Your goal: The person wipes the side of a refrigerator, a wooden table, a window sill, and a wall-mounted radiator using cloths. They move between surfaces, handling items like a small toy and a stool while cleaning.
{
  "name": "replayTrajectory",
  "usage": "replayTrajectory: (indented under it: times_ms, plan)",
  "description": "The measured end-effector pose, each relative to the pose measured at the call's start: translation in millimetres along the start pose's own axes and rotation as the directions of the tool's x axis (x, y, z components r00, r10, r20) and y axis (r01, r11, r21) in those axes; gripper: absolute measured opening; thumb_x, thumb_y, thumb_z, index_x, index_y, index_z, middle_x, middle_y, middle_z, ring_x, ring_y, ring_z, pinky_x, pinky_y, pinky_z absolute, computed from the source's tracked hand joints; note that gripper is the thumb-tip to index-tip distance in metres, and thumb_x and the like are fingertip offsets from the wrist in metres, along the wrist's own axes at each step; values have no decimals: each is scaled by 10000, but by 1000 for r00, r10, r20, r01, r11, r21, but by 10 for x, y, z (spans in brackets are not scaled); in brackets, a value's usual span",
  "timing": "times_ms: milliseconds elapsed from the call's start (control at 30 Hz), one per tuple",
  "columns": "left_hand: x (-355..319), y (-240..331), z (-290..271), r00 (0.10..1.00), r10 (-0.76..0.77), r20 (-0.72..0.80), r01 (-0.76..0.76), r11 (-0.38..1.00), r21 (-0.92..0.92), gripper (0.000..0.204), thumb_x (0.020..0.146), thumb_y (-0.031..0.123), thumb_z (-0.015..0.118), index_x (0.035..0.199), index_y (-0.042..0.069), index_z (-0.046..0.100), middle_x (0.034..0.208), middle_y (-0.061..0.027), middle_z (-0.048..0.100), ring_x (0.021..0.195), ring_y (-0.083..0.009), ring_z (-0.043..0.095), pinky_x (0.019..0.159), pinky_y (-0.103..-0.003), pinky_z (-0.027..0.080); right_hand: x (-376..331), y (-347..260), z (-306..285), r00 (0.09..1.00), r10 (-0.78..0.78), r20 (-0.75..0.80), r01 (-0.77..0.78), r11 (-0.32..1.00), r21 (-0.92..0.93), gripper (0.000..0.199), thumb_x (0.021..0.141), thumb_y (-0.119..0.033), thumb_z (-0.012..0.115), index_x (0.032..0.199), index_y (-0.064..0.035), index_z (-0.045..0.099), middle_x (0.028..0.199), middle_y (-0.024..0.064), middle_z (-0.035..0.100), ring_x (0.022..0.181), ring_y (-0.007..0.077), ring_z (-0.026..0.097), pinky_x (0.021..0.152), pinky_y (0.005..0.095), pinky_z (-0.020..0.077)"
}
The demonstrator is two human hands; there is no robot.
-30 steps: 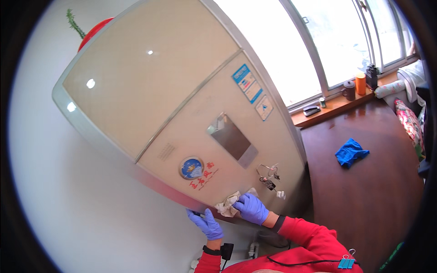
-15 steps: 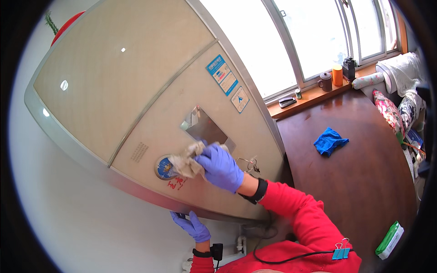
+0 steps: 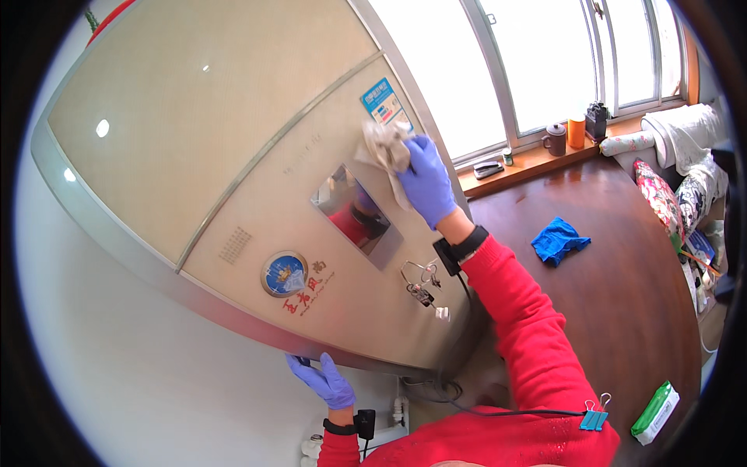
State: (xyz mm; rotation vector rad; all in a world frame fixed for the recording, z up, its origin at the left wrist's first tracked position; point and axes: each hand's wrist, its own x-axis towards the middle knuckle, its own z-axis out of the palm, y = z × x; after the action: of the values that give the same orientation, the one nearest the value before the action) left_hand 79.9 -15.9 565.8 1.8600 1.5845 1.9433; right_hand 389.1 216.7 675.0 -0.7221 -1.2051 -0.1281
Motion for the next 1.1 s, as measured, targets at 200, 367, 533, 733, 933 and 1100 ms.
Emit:
replayTrajectory:
  times_ms: [200,367,533,733,933,1100]
  plan:
    - [-14,-36,22,1000,-13,-5,13,1000,0,716,985,236,601,1510,-61,216,1518,-213,299,1378,-320,341,1178,-440,225,-1209,648,-376,963,260,76,-255,965,-68,295,835,-32,663,1125,-39,611,1069,172,576,996,371,585,873,398,489]
    - [-4,-57,32,1000,21,-22,-20,999,40,723,983,235,606,1518,-55,215,1523,-208,300,1371,-314,347,1173,-435,231,-1386,807,-395,846,531,43,-533,843,73,323,860,-90,693,1169,-34,615,1080,160,615,1019,322,611,897,386,487]
    - [1,-50,10,1000,13,-1,-13,1000,-3,734,981,255,613,1520,-54,221,1524,-210,301,1372,-317,350,1170,-436,241,-827,421,-194,878,475,55,-477,864,162,323,836,-63,734,1140,-31,632,1068,85,605,992,207,601,871,320,495]
    - [14,-85,-7,999,52,2,-52,998,33,745,978,287,614,1515,-59,229,1512,-221,310,1366,-331,358,1163,-447,253,-705,-464,19,982,126,142,-134,990,43,260,743,-38,700,978,-52,589,956,168,558,880,394,555,743,425,488]
    - [-5,-160,-50,999,47,9,-47,999,19,759,964,284,621,1513,-65,228,1507,-233,311,1359,-350,369,1151,-467,273,-1466,-1429,81,868,-211,449,215,976,43,173,774,-86,626,945,-111,619,884,78,553,824,278,563,723,395,469]
    - [-1,-201,-106,999,7,40,-7,1000,-4,772,941,235,633,1521,-59,217,1513,-225,308,1366,-351,369,1152,-473,273,-1440,-1591,137,819,-314,481,296,948,115,137,779,-131,655,911,-120,624,854,71,546,788,270,562,667,388,462]
